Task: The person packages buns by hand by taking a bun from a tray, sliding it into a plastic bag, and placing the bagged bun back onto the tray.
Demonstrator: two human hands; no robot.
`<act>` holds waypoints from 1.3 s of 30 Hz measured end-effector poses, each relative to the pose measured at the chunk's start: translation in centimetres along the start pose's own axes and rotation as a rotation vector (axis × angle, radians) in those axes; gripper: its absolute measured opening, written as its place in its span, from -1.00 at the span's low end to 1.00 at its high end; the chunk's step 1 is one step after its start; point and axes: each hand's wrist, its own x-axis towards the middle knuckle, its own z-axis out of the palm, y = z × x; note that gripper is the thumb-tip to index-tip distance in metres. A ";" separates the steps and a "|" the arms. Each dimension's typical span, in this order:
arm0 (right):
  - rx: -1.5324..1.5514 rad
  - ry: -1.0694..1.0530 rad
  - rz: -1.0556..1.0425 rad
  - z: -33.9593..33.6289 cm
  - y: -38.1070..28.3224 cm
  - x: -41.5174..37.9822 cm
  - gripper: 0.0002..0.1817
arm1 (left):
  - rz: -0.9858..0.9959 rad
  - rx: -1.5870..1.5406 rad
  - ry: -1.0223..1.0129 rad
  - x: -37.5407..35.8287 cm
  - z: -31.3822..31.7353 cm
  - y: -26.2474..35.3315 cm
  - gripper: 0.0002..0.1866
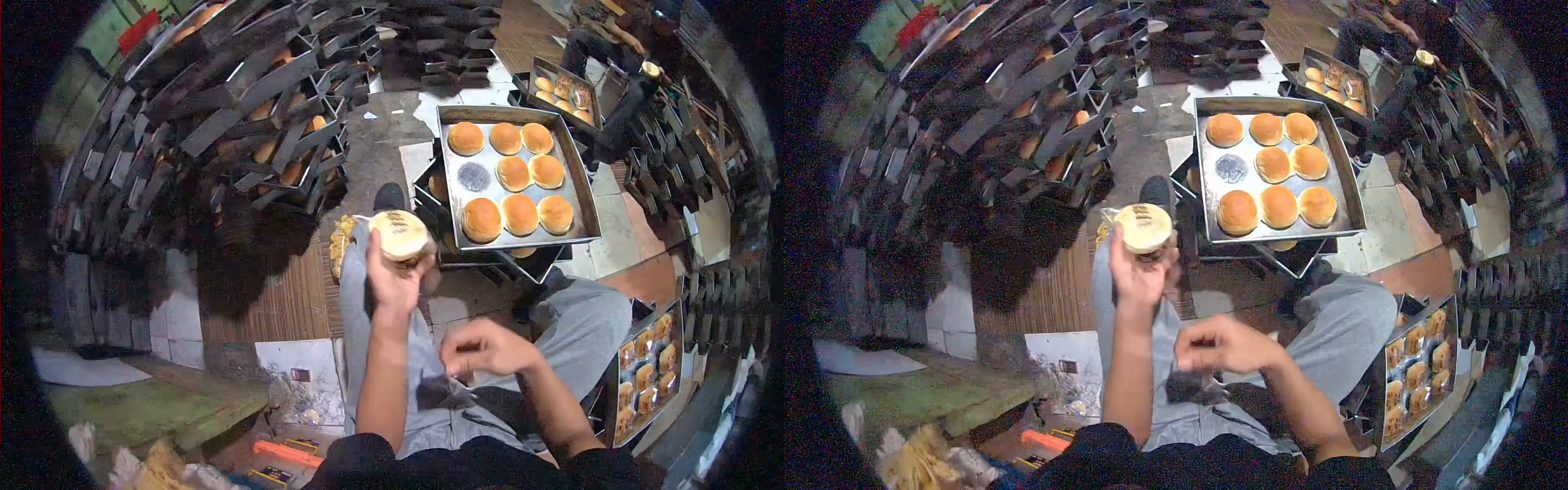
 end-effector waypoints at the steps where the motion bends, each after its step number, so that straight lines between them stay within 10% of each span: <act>1: -0.110 0.272 0.048 -0.1 0.0 0.2 -0.84 | -0.003 0.033 -0.051 -0.7 0.1 1.1 -0.32; 4: -0.315 0.870 -0.371 0.7 -1.0 2.6 -0.74 | 0.035 0.248 -0.064 -6.6 2.5 1.5 -0.26; 9: -0.274 0.841 -0.520 0.4 2.9 5.0 -0.87 | -0.235 0.938 0.041 -13.3 -2.0 4.7 -0.32; 11: -0.072 0.895 -0.487 0.5 2.8 5.7 -0.92 | 0.196 1.851 0.259 -13.8 0.3 6.1 -0.70; 12: -0.070 0.903 -0.484 0.7 2.5 6.2 -0.92 | 0.190 1.854 0.250 -13.2 0.6 6.1 -0.70; 14: -0.188 0.894 -0.556 0.7 1.9 7.0 -0.92 | 0.894 1.568 -0.033 -11.5 1.0 5.7 -0.84; 19: -0.865 0.954 -0.761 2.9 -3.2 4.1 -0.84 | 0.950 1.252 -0.254 -9.8 0.9 7.0 -0.89; 22: -0.383 1.073 -0.629 0.6 1.1 5.3 -0.92 | 0.498 1.079 -0.026 -12.0 1.1 7.3 -0.88; 23: 0.378 0.924 -0.430 0.5 1.7 4.8 -0.93 | 0.509 0.982 -0.040 -11.4 0.5 6.6 -0.96; 28: 0.110 0.971 -0.514 -0.3 1.0 4.1 -0.85 | 0.430 0.876 -0.041 -11.2 0.4 7.0 -0.82; 30: 0.030 0.948 -0.318 -1.4 -1.4 4.7 -0.84 | 0.775 1.096 -0.108 -9.5 1.9 7.0 -0.83; 34: 0.312 0.823 -0.179 -4.9 2.1 10.1 -0.88 | 0.845 1.489 0.050 -7.6 2.5 8.2 -0.83; 39: 0.656 0.604 -0.092 -0.8 9.3 10.8 -0.81 | 0.281 1.181 0.241 -12.9 -1.2 9.9 -0.78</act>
